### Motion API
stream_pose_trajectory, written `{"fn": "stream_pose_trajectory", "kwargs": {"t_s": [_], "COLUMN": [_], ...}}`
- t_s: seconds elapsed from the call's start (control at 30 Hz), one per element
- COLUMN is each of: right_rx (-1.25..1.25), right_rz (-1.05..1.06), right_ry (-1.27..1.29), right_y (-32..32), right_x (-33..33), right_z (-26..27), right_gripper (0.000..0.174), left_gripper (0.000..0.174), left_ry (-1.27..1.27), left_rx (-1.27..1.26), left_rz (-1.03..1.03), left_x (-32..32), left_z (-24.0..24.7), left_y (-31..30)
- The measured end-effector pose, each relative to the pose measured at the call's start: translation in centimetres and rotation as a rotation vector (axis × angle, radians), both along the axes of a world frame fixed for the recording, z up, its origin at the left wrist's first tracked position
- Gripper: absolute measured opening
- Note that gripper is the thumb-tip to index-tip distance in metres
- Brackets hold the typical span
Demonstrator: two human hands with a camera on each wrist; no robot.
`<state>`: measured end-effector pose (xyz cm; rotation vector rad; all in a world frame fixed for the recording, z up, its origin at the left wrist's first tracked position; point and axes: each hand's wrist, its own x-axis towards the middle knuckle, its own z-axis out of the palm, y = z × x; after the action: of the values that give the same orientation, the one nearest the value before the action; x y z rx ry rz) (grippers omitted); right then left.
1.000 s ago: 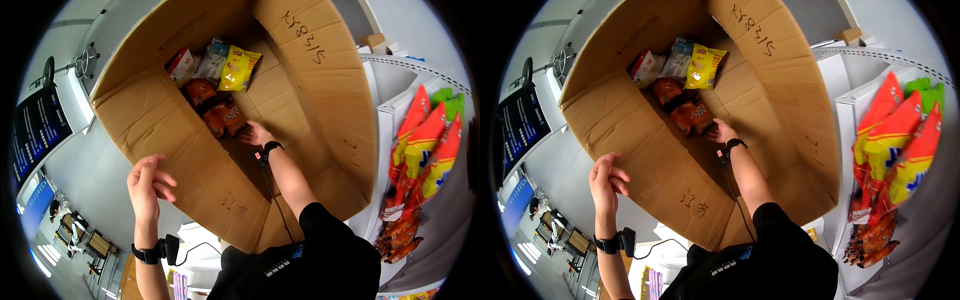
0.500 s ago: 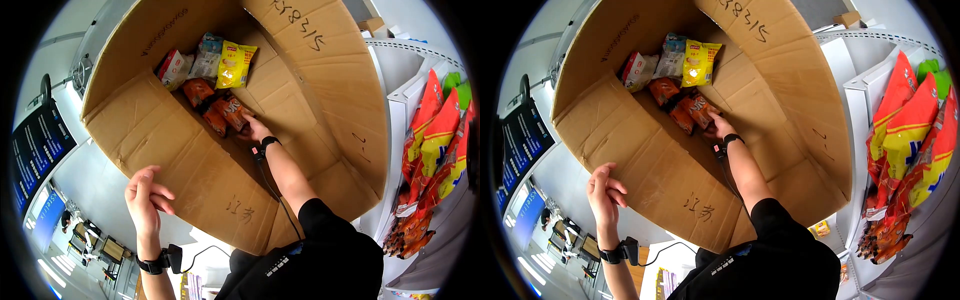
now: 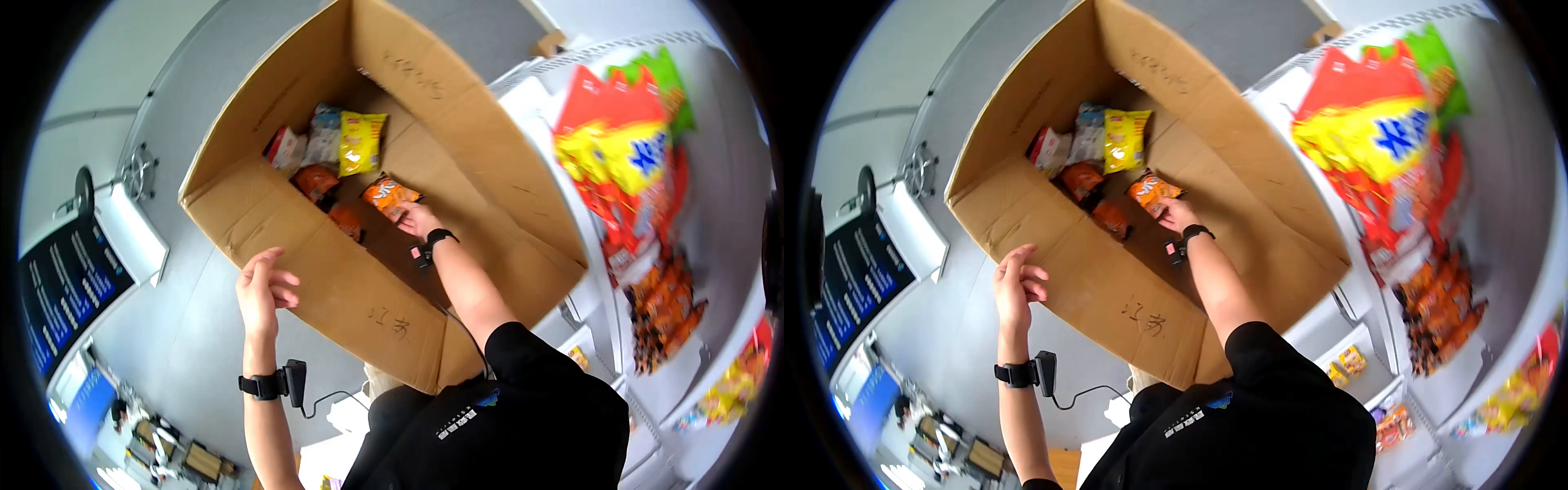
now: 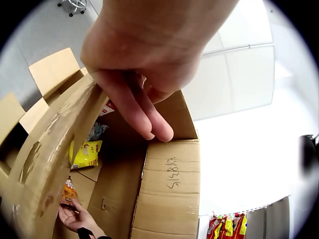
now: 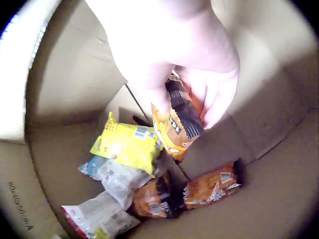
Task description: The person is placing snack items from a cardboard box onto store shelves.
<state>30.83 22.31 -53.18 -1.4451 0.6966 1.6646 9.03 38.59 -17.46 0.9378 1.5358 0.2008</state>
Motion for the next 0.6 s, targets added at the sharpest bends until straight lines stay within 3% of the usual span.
{"fn": "stream_pose_trajectory", "kwargs": {"t_s": [0.1,0.33,0.47,0.6], "right_rx": [0.013,0.218,0.311,0.357], "right_rz": [-0.043,-0.104,-0.087,-0.132], "right_ry": [-0.092,-0.090,-0.060,-0.093], "right_y": [-0.3,-2.7,-4.0,-5.7], "right_x": [1.3,2.3,1.6,0.5], "right_z": [7.4,17.6,24.1,29.2], "right_gripper": [0.038,0.050,0.040,0.044], "left_gripper": [0.037,0.033,0.031,0.030], "left_ry": [-0.075,-0.170,-0.211,-0.240], "left_rx": [0.012,-0.009,-0.017,-0.012], "left_rz": [-0.022,-0.033,-0.048,-0.058], "left_x": [-0.6,-1.2,-1.8,-2.1], "left_z": [-0.1,-0.4,-0.4,-0.9], "left_y": [-0.2,-0.5,-0.5,-0.4]}}
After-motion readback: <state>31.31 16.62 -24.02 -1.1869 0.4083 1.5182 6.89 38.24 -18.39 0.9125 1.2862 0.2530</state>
